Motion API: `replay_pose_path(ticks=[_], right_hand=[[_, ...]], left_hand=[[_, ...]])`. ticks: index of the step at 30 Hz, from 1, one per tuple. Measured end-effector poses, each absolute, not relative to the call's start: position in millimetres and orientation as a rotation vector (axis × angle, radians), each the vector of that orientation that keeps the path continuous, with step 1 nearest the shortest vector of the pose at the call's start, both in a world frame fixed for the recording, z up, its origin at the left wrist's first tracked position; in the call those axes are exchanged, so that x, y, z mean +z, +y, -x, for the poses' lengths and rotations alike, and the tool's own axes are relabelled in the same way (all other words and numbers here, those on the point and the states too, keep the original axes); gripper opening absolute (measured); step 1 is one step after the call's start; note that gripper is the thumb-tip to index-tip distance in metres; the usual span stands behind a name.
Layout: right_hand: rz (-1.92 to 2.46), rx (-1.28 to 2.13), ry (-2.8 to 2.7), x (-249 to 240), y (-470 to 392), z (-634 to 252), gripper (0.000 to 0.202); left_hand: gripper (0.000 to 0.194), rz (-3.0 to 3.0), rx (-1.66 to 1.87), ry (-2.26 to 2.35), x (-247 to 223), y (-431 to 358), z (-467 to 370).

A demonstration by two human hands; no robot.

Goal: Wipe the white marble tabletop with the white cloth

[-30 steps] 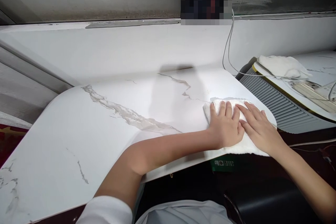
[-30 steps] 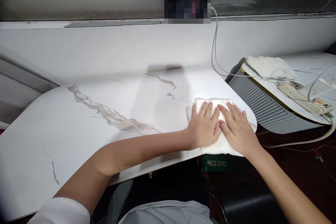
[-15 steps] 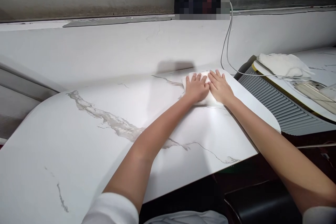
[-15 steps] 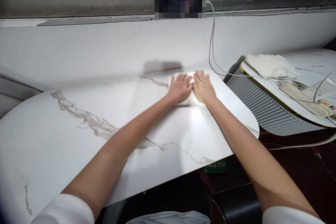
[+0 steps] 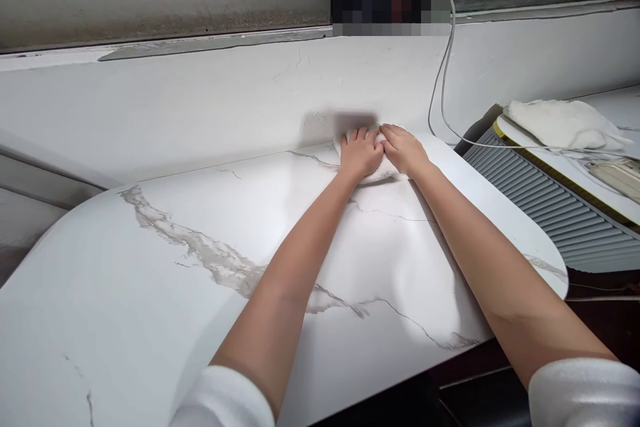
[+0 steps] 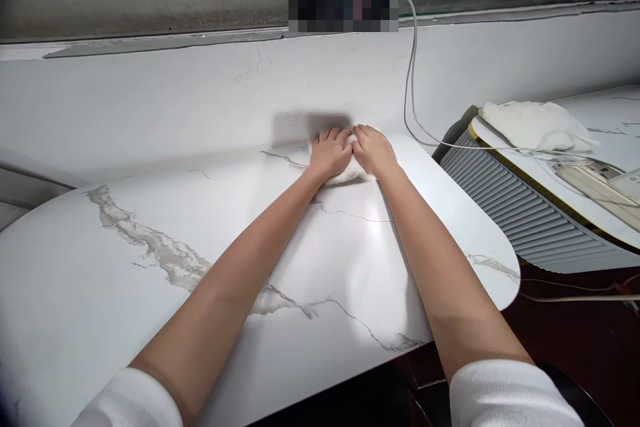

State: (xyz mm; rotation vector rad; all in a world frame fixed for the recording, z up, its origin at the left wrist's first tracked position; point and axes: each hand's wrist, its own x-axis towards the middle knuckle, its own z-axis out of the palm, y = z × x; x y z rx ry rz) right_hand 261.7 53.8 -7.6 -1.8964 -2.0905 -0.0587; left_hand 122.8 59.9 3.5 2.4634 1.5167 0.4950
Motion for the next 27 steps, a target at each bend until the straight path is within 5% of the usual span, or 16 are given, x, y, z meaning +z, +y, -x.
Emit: replay_pose_path(ticks=[11,27], right_hand=[[1.857,-0.026,-2.111,-10.3,4.4,-250.1,0.056],[1.876,-0.142,-2.150,-14.0,-183.9,-178.5,0.057]], left_hand=[[0.056,-2.467,0.374,1.534,5.2,10.5,-110.0],[0.054,-2.645,0.262,1.357,5.1,-154.9,-35.0]])
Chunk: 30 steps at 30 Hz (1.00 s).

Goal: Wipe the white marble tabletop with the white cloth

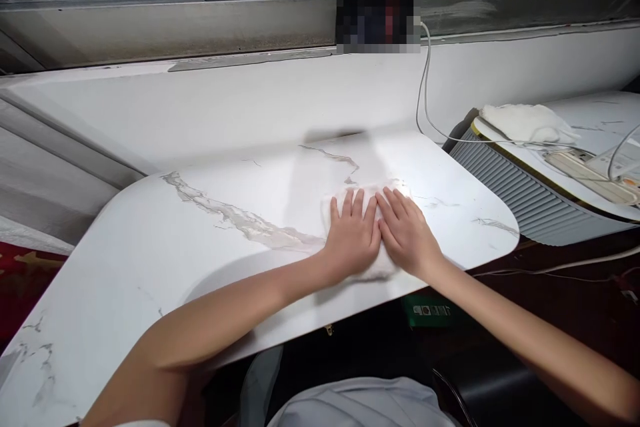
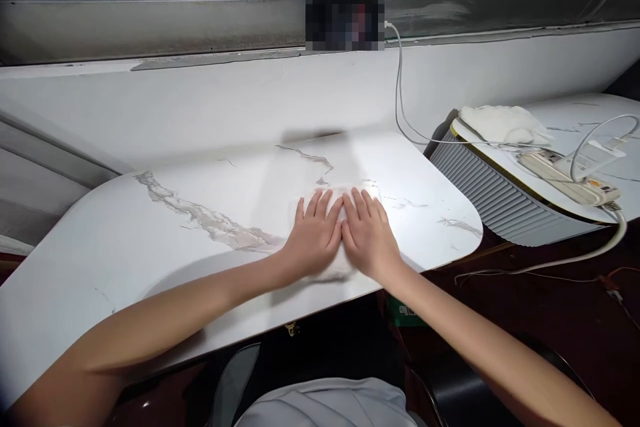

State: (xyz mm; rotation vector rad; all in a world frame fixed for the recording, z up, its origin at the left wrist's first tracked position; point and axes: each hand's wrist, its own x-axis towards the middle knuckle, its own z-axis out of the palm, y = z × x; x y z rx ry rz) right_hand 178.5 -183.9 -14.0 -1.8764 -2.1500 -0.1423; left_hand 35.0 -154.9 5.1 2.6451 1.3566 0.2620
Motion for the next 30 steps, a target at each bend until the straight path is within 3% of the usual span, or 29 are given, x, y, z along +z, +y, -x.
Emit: replay_pose_path(ticks=[6,13,30], right_hand=[[1.803,-0.186,-2.227,-12.2,-232.0,-152.3,0.058],[1.790,-0.135,-2.285,-11.2,-223.9,-147.7,0.057],[1.687,0.119,-2.214,-1.3,-52.4,-111.1,0.057]], left_hand=[[0.054,-2.781,0.335,1.265,-1.7,-197.1,-1.7],[0.055,-2.732,0.264,1.266,3.7,-193.2,5.9],[0.053,-2.483,0.275,1.591,12.8,-47.7,31.0]])
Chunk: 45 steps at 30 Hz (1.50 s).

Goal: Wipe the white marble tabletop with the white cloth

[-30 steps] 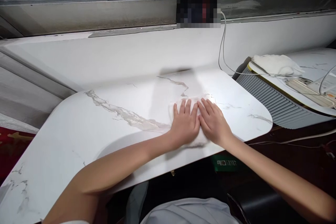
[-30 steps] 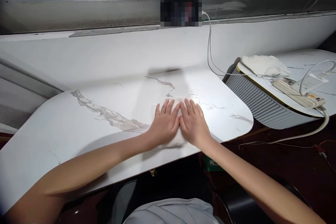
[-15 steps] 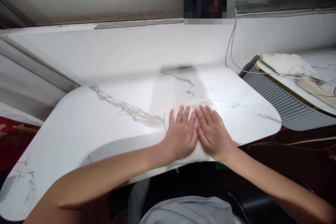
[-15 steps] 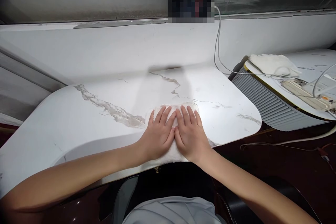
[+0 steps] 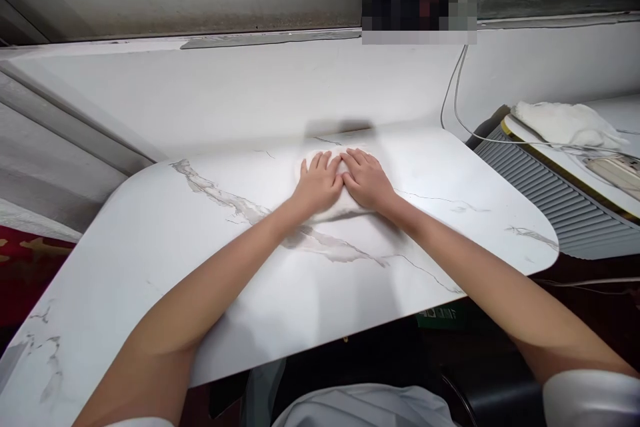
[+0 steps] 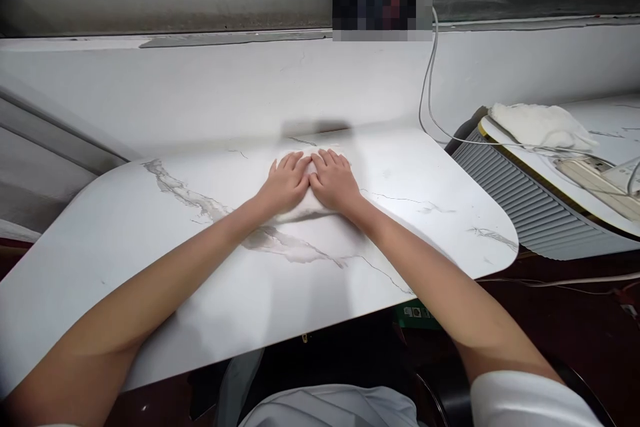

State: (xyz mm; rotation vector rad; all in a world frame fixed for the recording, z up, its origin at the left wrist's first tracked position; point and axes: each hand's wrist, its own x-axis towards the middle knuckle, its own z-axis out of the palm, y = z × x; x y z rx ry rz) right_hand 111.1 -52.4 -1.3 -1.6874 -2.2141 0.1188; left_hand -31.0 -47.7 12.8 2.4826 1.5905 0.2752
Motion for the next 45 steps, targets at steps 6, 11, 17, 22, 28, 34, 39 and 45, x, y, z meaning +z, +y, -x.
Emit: replay_pose_path(ticks=[6,11,17,22,28,34,39,45], right_hand=[[1.699,0.138,-2.159,-2.4,4.2,-92.2,0.055],[1.674,0.121,-2.168,-1.7,27.4,-81.0,0.054],[1.681,0.072,-2.165,-3.9,38.9,-75.9,0.051],[1.652,0.072,-2.179,-7.5,36.7,-78.5,0.054],[1.724,0.104,-2.252,-3.0,-10.5,-76.4,0.057],[1.633,0.063,-2.339,-4.2,-100.9,-78.9,0.057],[1.545,0.008,-2.377,-7.2,-165.1,-80.7,0.057],[1.379,0.005,-2.473,-5.4,-209.1,-76.6,0.056]], left_hand=[[0.051,-2.505,0.383,1.605,8.3,6.8,46.5],[0.051,-2.499,0.430,1.622,6.0,28.4,56.7],[0.050,-2.503,0.479,1.598,4.1,38.8,62.6],[0.051,-2.487,0.432,1.673,4.1,33.0,59.6],[0.052,-2.488,0.344,1.715,7.4,-14.4,60.7],[0.052,-2.522,0.286,1.692,9.2,-105.1,65.9],[0.055,-2.641,0.208,1.654,8.8,-168.5,70.2],[0.058,-2.814,-0.020,1.736,16.1,-219.9,71.3]])
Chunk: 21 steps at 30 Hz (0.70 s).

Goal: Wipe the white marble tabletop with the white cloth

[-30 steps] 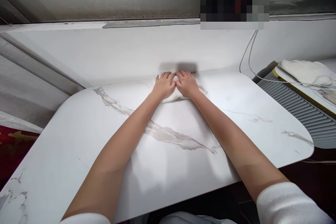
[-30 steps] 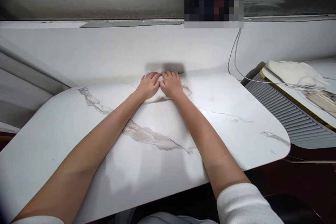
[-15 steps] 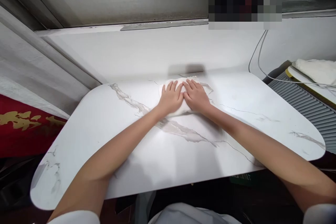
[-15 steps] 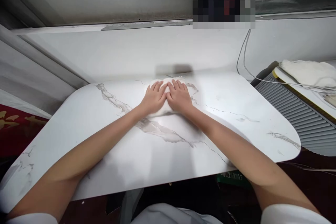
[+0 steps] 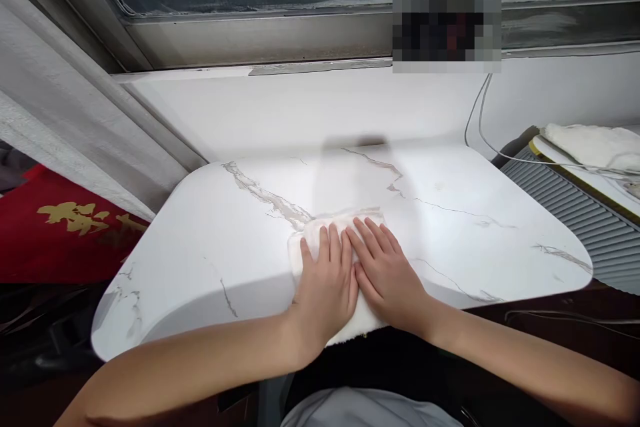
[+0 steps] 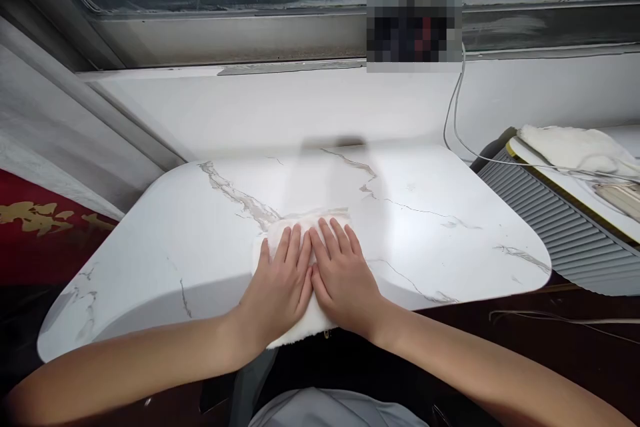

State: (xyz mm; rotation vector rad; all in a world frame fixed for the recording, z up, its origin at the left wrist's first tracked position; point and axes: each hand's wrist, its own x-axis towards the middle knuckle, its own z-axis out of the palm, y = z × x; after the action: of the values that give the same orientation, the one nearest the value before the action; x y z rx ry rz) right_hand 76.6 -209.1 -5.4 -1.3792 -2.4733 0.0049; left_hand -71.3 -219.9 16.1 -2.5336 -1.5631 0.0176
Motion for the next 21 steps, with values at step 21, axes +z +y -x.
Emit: replay_pose_path(ticks=[21], right_hand=[[1.395,0.212,-2.412,-0.5,-76.3,1.5,0.054]], left_hand=[[0.052,2.477,-0.107,-1.910,14.5,-100.8,146.8]])
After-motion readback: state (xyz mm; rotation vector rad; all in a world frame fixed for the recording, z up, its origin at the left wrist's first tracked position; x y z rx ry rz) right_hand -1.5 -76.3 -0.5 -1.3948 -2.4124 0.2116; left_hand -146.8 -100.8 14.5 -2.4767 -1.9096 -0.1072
